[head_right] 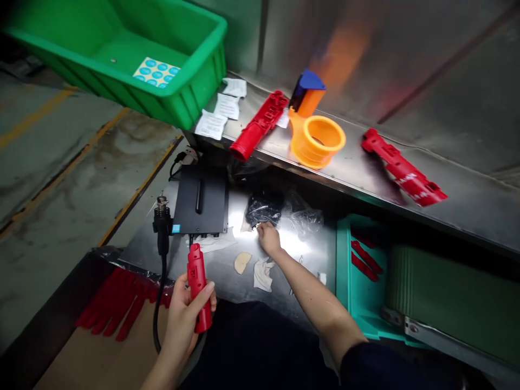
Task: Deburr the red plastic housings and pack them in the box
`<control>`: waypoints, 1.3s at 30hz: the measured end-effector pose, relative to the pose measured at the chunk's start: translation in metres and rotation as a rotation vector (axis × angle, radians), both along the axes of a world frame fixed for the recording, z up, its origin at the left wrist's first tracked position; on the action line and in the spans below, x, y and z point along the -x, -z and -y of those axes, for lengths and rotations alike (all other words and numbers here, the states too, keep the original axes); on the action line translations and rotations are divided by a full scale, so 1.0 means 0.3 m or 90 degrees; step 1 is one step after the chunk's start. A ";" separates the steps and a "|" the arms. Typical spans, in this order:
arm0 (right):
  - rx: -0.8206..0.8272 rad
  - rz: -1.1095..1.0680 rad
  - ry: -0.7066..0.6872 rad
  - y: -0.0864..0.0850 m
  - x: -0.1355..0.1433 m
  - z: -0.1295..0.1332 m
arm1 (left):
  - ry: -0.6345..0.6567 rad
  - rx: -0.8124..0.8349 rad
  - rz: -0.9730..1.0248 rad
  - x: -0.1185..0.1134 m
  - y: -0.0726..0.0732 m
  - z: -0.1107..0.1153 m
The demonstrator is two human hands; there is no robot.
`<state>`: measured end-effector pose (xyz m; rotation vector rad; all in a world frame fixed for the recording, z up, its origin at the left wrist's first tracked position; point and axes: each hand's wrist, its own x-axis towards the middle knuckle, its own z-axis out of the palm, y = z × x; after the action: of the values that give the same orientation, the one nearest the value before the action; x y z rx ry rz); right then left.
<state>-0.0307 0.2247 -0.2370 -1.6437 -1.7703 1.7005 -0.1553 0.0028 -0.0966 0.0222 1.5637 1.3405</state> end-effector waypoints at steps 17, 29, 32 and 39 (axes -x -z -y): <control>0.151 -0.488 0.176 -0.581 -0.419 0.401 | 0.237 -0.210 0.249 -0.312 -0.172 -0.239; -0.623 -0.229 -0.009 -0.765 -0.777 0.454 | 0.301 -0.191 0.276 -0.603 -0.341 -0.193; -0.648 -0.162 -0.041 -0.810 -0.829 0.471 | 0.287 -0.204 0.206 -0.655 -0.357 -0.188; -0.600 -0.151 -0.133 -0.849 -0.868 0.496 | 0.343 -0.247 0.106 -0.729 -0.364 -0.185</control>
<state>0.2298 0.0758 0.0177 -0.8307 -2.1533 0.7956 0.0635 0.0582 0.0125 0.5223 1.0362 1.1533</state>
